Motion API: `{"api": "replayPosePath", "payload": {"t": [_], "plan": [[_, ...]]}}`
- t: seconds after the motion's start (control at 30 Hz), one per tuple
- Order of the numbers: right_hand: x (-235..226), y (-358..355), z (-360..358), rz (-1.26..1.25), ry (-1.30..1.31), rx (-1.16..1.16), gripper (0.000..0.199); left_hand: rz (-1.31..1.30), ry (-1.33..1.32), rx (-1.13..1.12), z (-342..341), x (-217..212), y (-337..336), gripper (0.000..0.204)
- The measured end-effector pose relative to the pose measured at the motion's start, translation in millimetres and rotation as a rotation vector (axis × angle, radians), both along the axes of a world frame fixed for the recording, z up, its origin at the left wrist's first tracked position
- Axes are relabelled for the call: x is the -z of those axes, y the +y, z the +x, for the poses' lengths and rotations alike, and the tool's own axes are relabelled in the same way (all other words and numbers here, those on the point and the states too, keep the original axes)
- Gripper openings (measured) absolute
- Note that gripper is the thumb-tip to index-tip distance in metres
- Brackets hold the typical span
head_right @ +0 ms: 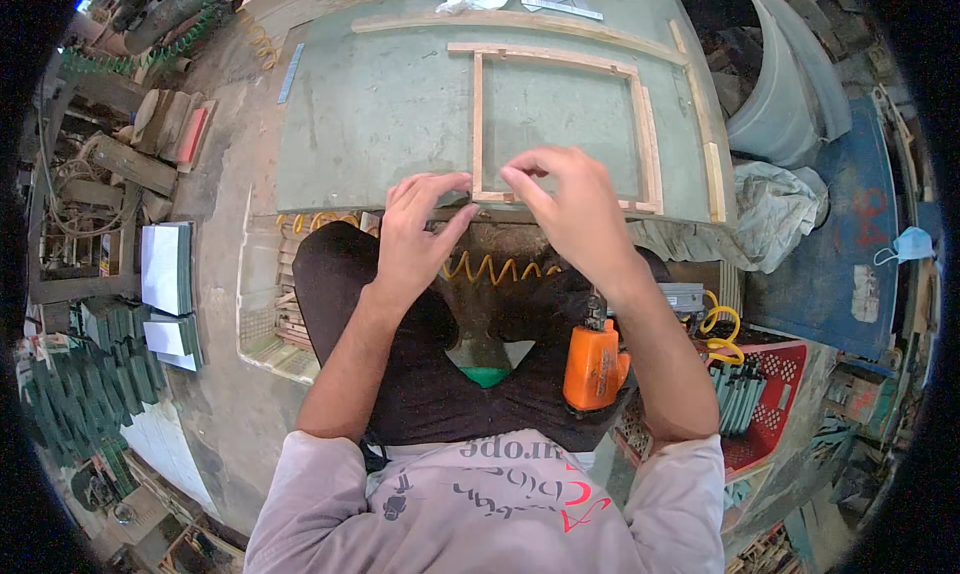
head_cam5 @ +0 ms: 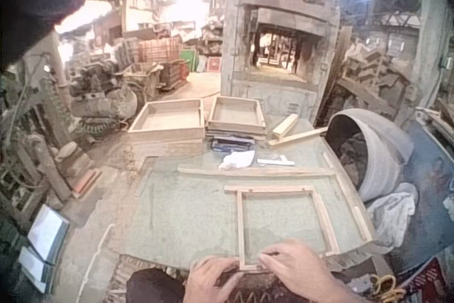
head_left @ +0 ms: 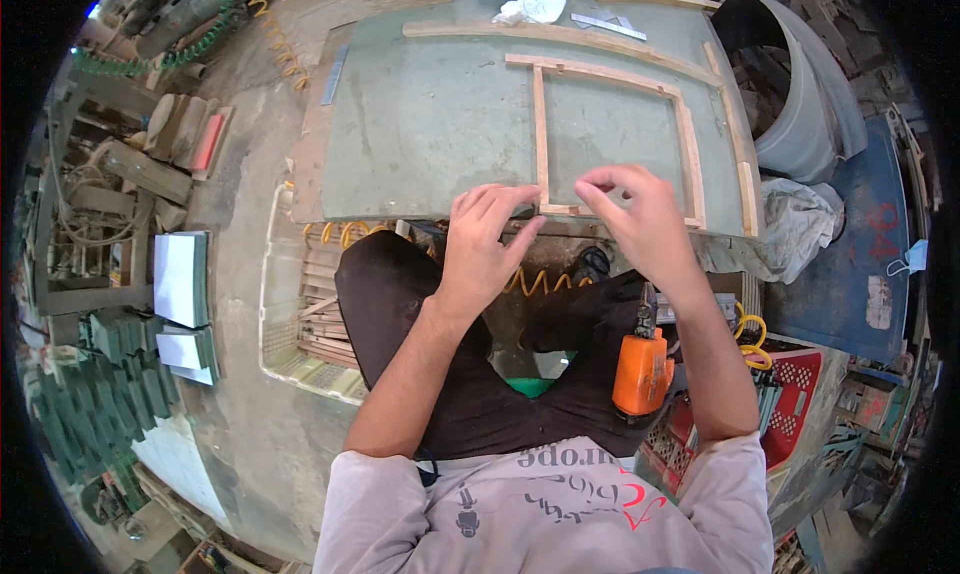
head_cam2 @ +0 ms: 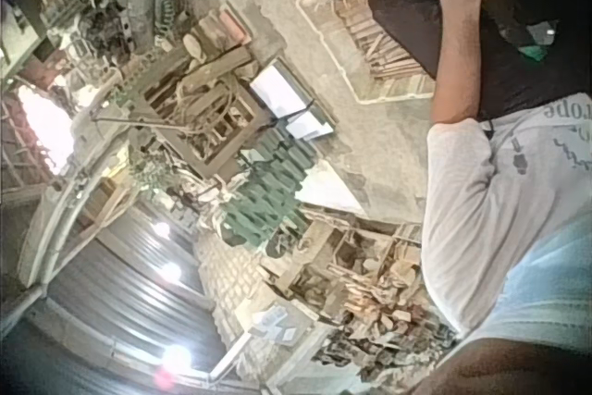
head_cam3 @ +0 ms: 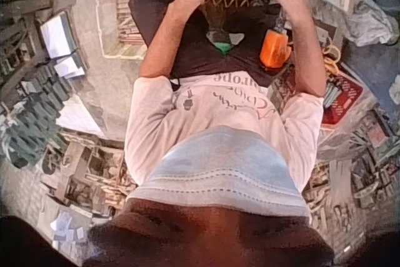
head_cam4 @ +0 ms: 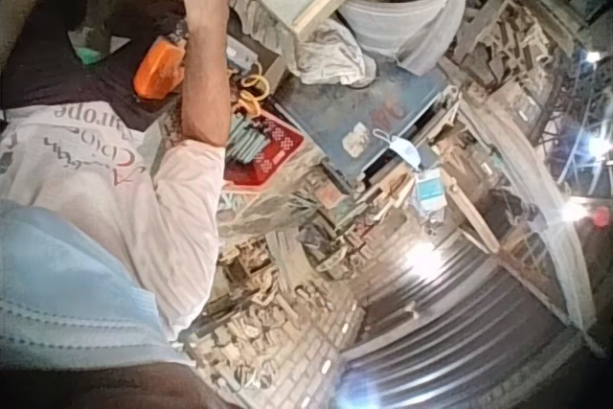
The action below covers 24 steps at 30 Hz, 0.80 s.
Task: Assemble and secure a wooden frame using a pneumatic nail gun and wood pieces.
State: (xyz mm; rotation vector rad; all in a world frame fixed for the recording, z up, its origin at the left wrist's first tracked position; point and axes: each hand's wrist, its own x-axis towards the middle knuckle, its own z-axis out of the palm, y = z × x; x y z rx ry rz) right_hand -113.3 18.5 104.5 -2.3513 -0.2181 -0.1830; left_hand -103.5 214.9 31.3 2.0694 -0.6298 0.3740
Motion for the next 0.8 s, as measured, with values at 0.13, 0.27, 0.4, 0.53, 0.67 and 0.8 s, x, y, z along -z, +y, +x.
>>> {"api": "replayPosePath", "payload": {"t": [0.13,0.27,0.4,0.53,0.67,0.8], "plan": [[4.3,9.7,24.2,0.02,0.347,0.002,0.03,-0.051,0.014,-0.043,-3.2,5.4,-1.9,0.037],[8.6,8.5,30.0,0.01,0.534,-0.025,0.031,-0.075,0.018,-0.051,-3.9,7.9,-4.1,0.039],[8.3,5.9,33.5,0.051,0.574,-0.064,0.03,-0.086,-0.004,-0.06,-2.7,5.6,-5.1,0.038],[11.0,8.0,35.4,0.042,0.587,-0.047,0.029,-0.099,0.006,-0.074,-2.1,6.8,-6.7,0.036],[13.1,8.7,33.6,0.046,0.566,-0.038,0.03,-0.099,0.024,-0.082,-3.0,4.5,-6.9,0.033],[15.4,9.1,32.2,0.038,0.562,-0.023,0.03,-0.098,0.036,-0.073,-4.0,2.2,-6.0,0.032]]}}
